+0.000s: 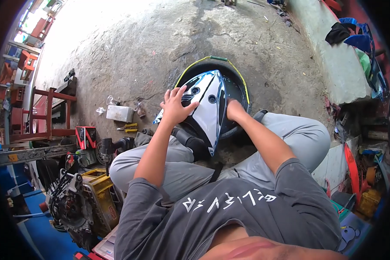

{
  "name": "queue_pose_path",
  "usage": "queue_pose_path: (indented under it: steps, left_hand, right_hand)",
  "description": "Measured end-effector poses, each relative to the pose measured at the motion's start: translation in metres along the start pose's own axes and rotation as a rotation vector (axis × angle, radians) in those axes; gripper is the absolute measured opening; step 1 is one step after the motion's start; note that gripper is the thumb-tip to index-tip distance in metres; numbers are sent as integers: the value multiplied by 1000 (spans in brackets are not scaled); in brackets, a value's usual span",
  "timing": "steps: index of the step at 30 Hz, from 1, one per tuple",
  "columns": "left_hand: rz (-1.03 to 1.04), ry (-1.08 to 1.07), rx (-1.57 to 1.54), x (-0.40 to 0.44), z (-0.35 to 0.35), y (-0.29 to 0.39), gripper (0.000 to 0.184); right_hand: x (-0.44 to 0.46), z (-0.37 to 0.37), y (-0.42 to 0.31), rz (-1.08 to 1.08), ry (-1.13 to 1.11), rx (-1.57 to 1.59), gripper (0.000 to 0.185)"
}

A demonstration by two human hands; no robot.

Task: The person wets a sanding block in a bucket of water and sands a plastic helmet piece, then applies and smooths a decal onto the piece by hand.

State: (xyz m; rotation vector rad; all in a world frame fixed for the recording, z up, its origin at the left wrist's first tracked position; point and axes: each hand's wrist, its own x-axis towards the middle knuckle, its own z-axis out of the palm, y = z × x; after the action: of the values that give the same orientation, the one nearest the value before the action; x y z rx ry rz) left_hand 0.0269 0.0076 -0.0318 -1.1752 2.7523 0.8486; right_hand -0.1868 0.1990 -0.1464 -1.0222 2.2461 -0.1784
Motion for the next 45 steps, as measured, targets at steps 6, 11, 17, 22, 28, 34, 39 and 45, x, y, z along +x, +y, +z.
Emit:
queue_pose_path:
  steps: [6,11,17,22,28,34,39,45]
  left_hand:
    - [25,100,-113,-4,5,-4,101]
    - [63,226,-134,-4,12,-3,101]
    - [188,306,-124,-5,-3,17,105]
    - [234,225,-74,20,7,13,102]
    - [339,246,-41,45,7,15,91]
    - [300,119,1,53,9,6,86]
    - [332,25,143,62,3,30,82]
    - [413,-110,352,70,-13,42,88]
  right_hand:
    - [-1,12,2,-120,-177,-241,39]
    - [-26,-21,-21,-202,-204,-219,35]
    - [-28,-15,-15,-89,53,-77,31]
    - [-13,-51,4,-275,-64,-427,21]
    - [-48,-151,-26,-376,-365,-623,26]
    - [-91,-232,-10,-448,-204,-430,46]
    - [-72,-243,3,-596,109,-292,41]
    - [-27,-217,9,-776,244,49,17]
